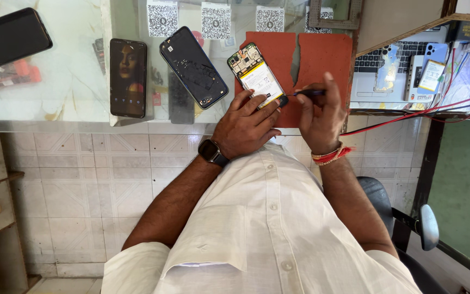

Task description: The person works at a repair counter on a disassembled smartphone, using a screwdriver to unscrew and manipulate internal components near the battery. They reposition the phone body, handle small parts, and continue working on the internals with the screwdriver throughout the clip.

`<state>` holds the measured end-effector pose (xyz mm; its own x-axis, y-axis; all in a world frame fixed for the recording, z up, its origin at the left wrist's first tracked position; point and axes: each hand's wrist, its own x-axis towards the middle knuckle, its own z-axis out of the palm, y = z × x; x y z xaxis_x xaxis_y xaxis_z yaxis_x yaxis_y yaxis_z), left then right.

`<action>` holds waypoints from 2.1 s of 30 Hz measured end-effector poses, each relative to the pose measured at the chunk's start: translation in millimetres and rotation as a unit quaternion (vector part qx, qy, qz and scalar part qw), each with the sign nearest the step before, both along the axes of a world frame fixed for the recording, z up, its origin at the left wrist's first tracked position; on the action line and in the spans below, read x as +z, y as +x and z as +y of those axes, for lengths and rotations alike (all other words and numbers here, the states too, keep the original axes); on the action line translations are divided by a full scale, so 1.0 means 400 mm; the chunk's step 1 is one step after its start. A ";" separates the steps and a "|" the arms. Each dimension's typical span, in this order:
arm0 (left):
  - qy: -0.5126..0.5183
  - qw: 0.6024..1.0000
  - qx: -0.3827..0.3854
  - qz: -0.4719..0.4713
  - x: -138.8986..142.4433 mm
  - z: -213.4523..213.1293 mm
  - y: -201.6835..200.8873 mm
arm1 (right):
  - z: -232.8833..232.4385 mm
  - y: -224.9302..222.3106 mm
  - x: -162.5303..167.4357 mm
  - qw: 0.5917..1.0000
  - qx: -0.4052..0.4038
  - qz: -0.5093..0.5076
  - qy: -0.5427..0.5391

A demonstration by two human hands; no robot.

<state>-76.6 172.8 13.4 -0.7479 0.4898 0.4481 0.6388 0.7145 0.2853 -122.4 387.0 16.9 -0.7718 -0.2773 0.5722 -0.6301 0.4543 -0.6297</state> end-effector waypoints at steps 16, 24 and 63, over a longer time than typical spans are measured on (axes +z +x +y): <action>0.023 1.000 0.004 0.000 0.001 -0.001 0.002 | -0.033 -0.030 0.113 0.982 0.036 0.052 0.180; 0.020 1.000 -0.002 -0.002 -0.001 -0.004 0.002 | -0.040 -0.035 0.134 0.990 0.038 0.058 0.122; 0.029 1.000 0.002 0.013 0.000 -0.006 0.002 | -0.030 -0.042 0.132 0.991 0.017 0.075 0.112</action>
<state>-76.0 170.4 13.3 -0.7375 0.4605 0.4940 0.6441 0.6996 0.3095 -139.0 375.0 69.8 -0.6701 -0.4351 0.6014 -0.7268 0.5489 -0.4129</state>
